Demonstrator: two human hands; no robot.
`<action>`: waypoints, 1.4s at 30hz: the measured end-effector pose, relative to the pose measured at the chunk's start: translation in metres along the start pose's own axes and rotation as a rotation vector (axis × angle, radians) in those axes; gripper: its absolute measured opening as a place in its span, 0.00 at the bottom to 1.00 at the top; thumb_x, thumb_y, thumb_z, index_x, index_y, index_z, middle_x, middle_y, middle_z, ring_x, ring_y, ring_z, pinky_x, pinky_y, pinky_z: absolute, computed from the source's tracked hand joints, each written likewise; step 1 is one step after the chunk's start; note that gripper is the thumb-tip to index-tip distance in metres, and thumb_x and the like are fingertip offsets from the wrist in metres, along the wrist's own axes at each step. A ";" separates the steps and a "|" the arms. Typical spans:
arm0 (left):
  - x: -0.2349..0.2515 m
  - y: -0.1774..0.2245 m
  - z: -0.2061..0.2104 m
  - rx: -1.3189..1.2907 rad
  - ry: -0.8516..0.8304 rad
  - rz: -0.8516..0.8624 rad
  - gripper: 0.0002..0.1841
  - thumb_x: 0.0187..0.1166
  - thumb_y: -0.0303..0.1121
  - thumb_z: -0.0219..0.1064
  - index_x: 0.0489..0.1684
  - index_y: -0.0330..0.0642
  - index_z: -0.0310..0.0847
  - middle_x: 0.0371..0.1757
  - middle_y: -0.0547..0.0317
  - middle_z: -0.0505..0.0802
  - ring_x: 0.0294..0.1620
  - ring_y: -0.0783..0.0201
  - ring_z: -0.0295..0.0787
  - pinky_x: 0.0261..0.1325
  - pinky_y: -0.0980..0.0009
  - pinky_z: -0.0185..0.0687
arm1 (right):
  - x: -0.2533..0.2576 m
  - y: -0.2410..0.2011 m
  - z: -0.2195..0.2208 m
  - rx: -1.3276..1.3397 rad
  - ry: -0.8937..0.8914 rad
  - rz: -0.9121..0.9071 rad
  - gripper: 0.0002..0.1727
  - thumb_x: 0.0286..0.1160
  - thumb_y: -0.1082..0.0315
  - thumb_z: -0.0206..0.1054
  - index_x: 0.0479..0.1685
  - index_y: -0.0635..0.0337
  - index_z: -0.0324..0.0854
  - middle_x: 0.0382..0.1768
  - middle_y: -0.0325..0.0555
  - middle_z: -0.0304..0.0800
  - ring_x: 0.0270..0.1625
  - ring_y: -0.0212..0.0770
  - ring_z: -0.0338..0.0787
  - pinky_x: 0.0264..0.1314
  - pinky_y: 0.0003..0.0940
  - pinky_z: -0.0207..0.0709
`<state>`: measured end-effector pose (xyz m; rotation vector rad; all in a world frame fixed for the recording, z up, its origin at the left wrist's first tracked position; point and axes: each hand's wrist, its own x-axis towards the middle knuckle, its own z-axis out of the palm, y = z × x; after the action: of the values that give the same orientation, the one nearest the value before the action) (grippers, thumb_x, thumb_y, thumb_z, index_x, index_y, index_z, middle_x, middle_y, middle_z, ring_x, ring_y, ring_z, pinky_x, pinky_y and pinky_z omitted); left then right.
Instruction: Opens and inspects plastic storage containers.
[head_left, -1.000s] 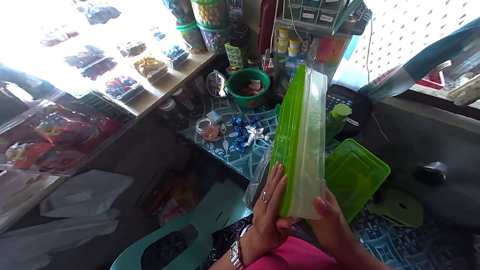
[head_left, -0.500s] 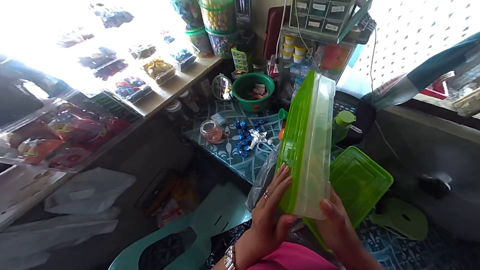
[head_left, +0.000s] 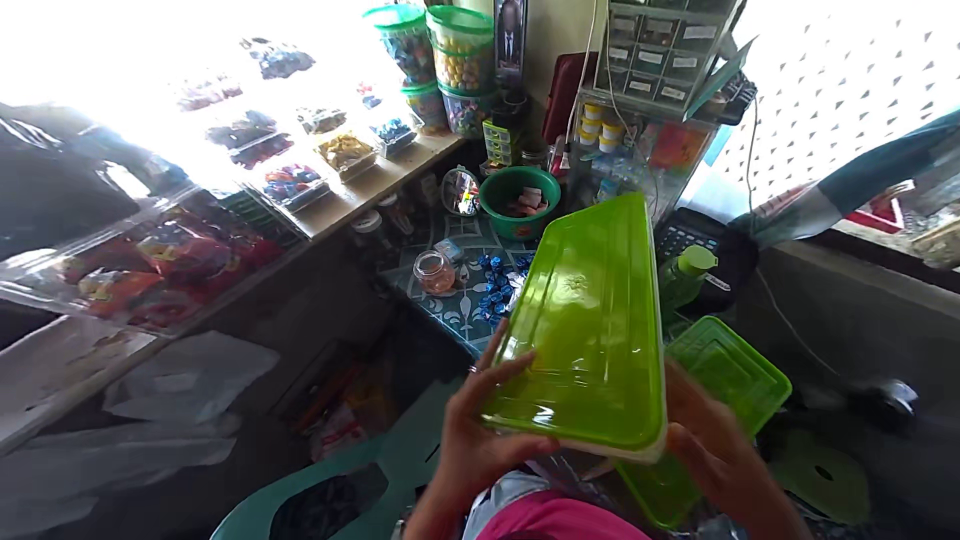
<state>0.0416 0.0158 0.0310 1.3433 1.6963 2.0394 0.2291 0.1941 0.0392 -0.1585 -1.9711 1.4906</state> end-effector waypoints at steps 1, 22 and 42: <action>0.007 0.010 -0.011 0.051 -0.021 0.006 0.32 0.56 0.55 0.86 0.65 0.58 0.89 0.84 0.54 0.77 0.83 0.59 0.75 0.77 0.65 0.81 | 0.005 -0.007 -0.010 -0.259 0.023 -0.094 0.45 0.79 0.38 0.64 0.92 0.50 0.59 0.79 0.39 0.79 0.77 0.28 0.80 0.77 0.31 0.79; 0.065 0.066 0.013 0.530 -0.166 0.284 0.53 0.51 0.71 0.80 0.85 0.77 0.58 0.95 0.46 0.39 0.92 0.58 0.49 0.82 0.62 0.67 | 0.038 -0.042 0.027 -0.232 0.072 -0.346 0.25 0.95 0.49 0.42 0.76 0.57 0.64 0.67 0.31 0.83 0.68 0.13 0.81 0.71 0.15 0.76; 0.102 0.105 -0.025 0.143 -0.712 0.293 0.45 0.56 0.65 0.80 0.78 0.60 0.73 0.90 0.59 0.61 0.83 0.68 0.68 0.79 0.70 0.76 | 0.058 -0.101 -0.016 -0.366 -0.330 -0.810 0.16 0.85 0.69 0.64 0.69 0.55 0.80 0.72 0.42 0.82 0.84 0.41 0.72 0.91 0.41 0.62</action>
<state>0.0061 0.0264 0.1751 2.1318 1.3813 1.2902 0.2213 0.1990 0.1566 0.6945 -2.1556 0.6531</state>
